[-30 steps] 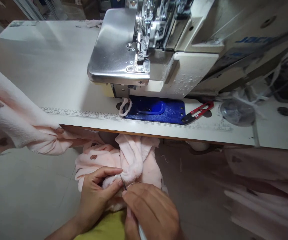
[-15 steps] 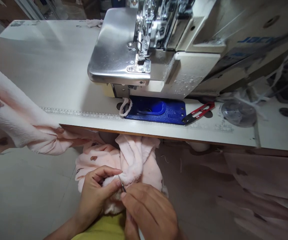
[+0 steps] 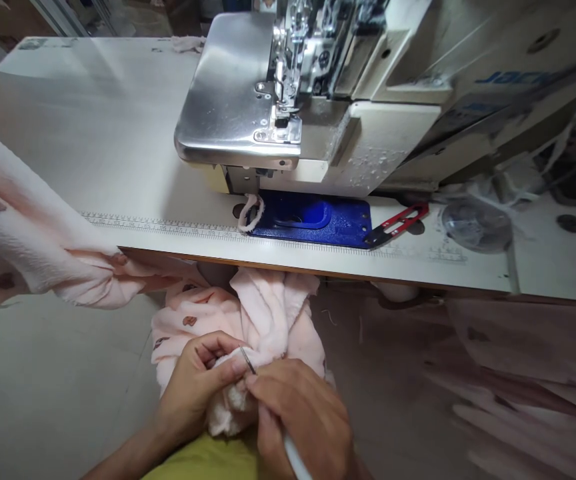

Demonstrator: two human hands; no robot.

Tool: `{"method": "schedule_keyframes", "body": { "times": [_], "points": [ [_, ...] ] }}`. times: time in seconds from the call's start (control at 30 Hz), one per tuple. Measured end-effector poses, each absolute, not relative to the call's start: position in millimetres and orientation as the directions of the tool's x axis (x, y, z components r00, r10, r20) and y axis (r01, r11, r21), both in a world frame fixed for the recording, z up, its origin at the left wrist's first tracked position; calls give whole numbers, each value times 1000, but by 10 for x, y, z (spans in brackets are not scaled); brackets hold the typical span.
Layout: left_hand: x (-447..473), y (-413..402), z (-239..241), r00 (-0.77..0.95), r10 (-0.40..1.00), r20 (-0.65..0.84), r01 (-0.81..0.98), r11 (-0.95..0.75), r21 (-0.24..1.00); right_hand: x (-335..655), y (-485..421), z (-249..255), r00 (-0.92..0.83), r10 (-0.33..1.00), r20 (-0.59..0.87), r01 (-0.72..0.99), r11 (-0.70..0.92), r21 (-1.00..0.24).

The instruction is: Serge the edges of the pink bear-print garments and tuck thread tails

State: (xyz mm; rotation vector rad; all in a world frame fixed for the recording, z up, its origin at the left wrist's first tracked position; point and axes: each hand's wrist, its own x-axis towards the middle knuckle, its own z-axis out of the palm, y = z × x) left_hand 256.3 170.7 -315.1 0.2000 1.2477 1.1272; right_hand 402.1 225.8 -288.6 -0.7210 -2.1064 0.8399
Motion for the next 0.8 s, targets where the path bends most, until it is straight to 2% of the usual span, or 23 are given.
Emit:
{"method": "schedule_keyframes", "body": {
  "times": [0.1, 0.17, 0.37, 0.5, 0.63, 0.8],
  "points": [
    [2545, 1708, -3142, -140, 828, -542, -431, 442, 787, 4051, 2261, -2897, -567, 748, 345, 254, 557, -791],
    [2539, 1717, -3137, -158, 841, -518, -371, 436, 820, 4059, 2259, -2900, -567, 763, 311, 268, 528, -806],
    [2571, 1722, -3157, -86, 780, -620, -486, 510, 709, 4068, 2237, -2925, -573, 757, 315, 250, 527, -812],
    [2587, 1696, -3144, -53, 753, -656, -507, 546, 667, 4109, 2199, -2951, -539, 797, 273, 336, 501, -798],
    [2589, 1708, -3110, -73, 766, -639, -477, 535, 697, 4114, 2198, -2935, -526, 817, 234, 366, 467, -805],
    [2582, 1734, -3071, -126, 796, -592, -364, 518, 774, 4065, 2255, -2862, -506, 811, 292, 262, 468, -844]
  ]
}}
